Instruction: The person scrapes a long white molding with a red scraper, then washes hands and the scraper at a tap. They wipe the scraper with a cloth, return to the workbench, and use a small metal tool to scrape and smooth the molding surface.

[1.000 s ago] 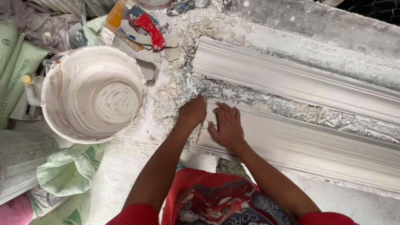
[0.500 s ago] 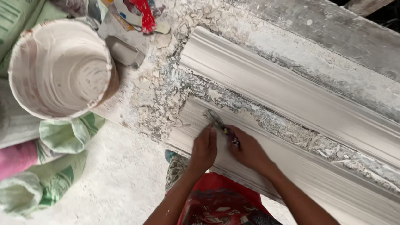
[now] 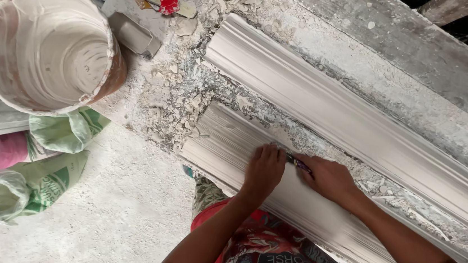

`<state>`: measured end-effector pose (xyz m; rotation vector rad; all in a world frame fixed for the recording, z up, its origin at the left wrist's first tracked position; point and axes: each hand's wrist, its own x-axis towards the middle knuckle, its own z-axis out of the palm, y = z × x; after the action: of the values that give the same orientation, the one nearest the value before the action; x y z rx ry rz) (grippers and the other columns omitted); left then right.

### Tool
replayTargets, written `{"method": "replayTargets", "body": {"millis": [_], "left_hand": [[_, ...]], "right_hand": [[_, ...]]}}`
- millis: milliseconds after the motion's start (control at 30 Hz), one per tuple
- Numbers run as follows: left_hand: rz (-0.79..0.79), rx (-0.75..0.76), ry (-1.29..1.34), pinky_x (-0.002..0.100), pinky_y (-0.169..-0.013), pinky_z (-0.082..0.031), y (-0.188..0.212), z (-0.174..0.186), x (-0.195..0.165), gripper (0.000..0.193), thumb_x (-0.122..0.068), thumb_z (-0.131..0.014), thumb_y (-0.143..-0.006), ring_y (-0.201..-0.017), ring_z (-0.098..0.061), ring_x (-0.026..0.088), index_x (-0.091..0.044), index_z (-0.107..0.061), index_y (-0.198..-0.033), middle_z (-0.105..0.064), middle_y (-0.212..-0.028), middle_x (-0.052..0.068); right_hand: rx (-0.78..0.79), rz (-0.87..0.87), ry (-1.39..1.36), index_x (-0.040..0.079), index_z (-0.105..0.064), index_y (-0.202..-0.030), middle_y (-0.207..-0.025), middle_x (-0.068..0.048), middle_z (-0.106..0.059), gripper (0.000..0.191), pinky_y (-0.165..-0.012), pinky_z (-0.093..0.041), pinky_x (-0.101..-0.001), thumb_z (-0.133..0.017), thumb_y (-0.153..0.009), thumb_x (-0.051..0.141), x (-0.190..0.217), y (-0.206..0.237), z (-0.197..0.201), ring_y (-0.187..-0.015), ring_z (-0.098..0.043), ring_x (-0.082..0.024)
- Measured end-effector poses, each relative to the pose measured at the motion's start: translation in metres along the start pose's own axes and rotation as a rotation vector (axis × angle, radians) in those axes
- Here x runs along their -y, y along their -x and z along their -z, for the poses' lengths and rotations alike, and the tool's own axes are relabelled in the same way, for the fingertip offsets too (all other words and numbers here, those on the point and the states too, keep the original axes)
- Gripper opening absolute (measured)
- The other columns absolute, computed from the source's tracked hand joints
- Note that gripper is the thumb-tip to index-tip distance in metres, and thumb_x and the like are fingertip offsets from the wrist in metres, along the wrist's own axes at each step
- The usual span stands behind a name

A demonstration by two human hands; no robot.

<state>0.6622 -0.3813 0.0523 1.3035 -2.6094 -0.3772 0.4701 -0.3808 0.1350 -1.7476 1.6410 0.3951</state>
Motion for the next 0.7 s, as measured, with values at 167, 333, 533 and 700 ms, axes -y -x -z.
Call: {"method": "replayTargets", "body": {"millis": [167,333,533,700], "left_hand": [[0.061,0.021,-0.111,0.04,-0.093,-0.055,-0.008,0.006,0.044,0.017,-0.012,-0.062,-0.092,-0.101,-0.069,0.028,-0.004,-0.068,-0.106,-0.072,-0.106,0.017],[0.063,-0.096,-0.216,0.039,-0.083,-0.056,-0.01,0.034,0.104,0.023,-0.011,-0.065,-0.085,-0.097,-0.07,0.029,-0.001,-0.067,-0.106,-0.072,-0.101,0.016],[-0.009,0.024,-0.21,0.041,-0.088,-0.055,-0.009,-0.003,0.027,0.019,-0.018,-0.064,-0.087,-0.096,-0.07,0.028,-0.003,-0.068,-0.099,-0.074,-0.1,0.017],[-0.003,-0.052,-0.19,0.043,-0.087,-0.056,-0.009,-0.014,0.03,0.015,-0.016,-0.064,-0.09,-0.094,-0.07,0.028,-0.003,-0.066,-0.097,-0.073,-0.097,0.017]], "right_hand": [[-0.169,0.21,-0.103,0.022,-0.058,-0.139,-0.103,-0.01,-0.073,0.043,-0.069,-0.059,-0.0464,-0.057,-0.098,0.035,0.024,-0.034,-0.001,-0.082,-0.072,-0.032],[-0.203,0.25,-0.071,0.022,-0.057,-0.142,-0.104,-0.011,-0.073,0.045,-0.075,-0.058,-0.0471,-0.055,-0.099,0.034,0.064,-0.084,0.0,-0.087,-0.072,-0.033],[-0.036,0.119,-0.059,0.025,-0.057,-0.141,-0.096,-0.012,-0.074,0.044,-0.066,-0.059,-0.0452,-0.056,-0.098,0.035,0.01,-0.026,-0.004,-0.076,-0.073,-0.029],[-0.038,0.115,-0.047,0.026,-0.054,-0.144,-0.099,-0.012,-0.074,0.047,-0.062,-0.06,-0.0433,-0.055,-0.098,0.033,0.016,-0.03,0.003,-0.074,-0.073,-0.03]]}}
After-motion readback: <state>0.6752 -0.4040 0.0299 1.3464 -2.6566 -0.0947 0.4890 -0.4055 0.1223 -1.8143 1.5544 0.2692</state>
